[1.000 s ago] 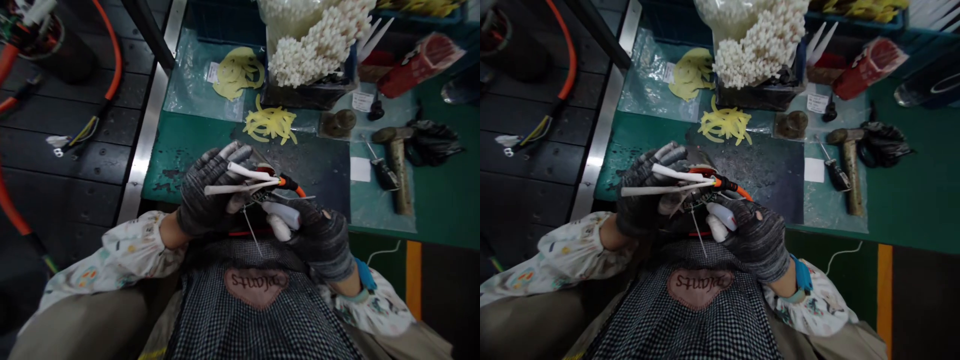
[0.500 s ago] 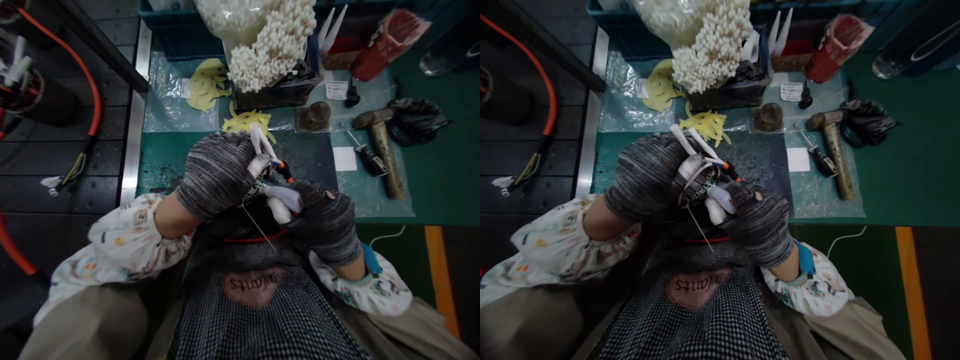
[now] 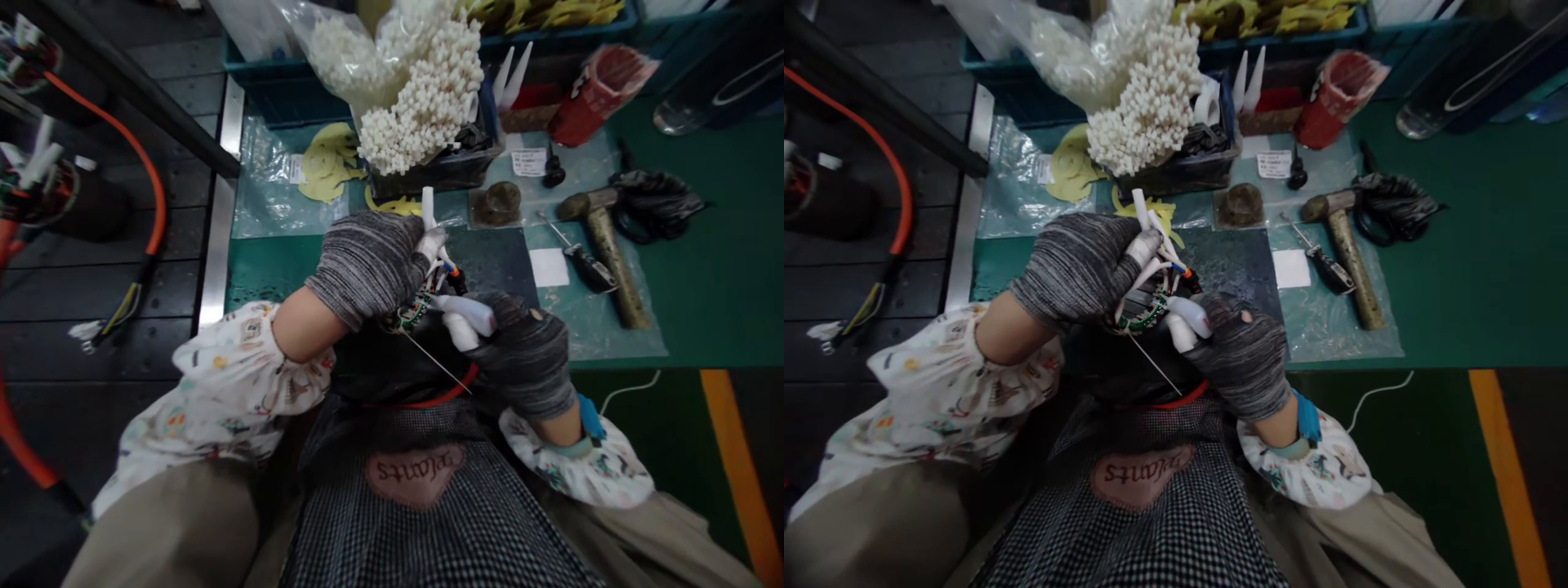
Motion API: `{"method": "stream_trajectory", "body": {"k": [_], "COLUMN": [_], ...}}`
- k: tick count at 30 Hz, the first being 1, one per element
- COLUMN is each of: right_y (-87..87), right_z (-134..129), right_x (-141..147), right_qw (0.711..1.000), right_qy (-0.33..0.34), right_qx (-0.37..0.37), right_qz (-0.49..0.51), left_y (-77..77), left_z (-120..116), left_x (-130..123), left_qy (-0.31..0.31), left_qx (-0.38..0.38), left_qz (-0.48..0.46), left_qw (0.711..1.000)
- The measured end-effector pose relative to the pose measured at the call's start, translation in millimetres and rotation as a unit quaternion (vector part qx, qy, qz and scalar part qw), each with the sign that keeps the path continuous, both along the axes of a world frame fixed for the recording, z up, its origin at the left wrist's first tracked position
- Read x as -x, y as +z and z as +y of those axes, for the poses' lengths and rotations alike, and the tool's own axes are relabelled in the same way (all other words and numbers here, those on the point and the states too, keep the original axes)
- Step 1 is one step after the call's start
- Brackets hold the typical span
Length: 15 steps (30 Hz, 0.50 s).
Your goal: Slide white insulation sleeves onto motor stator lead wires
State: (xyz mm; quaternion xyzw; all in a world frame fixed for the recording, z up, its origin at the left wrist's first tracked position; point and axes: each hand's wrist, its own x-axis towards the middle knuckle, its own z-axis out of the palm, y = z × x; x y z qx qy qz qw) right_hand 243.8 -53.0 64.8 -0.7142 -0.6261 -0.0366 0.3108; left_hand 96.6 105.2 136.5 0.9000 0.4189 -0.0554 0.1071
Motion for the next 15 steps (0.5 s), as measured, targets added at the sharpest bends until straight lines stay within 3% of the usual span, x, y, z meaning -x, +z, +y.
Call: {"method": "stream_trajectory", "body": {"k": [3, 6, 11, 15], "right_y": [3.7, -3.6, -42.7, -67.5], "right_z": [-2, 17, 97, 146], "right_x": [-24, -57, -102, -110], "right_qw": [0.982, 0.96, 0.967, 0.973], "right_qy": [-0.017, -0.028, 0.009, 0.001], "right_qx": [0.057, 0.025, -0.044, -0.081], "right_qz": [0.177, 0.276, 0.249, 0.214], "left_y": [-12.1, -27.1, -32.6, -37.7], "left_z": [0, -4, -20, -32], "left_x": [10, 26, 56, 85], "left_qy": [-0.002, -0.008, -0.04, -0.048], "left_qx": [-0.018, -0.013, 0.024, -0.008], "left_qz": [-0.087, -0.208, -0.321, -0.327], "left_qw": [0.996, 0.978, 0.946, 0.944]}}
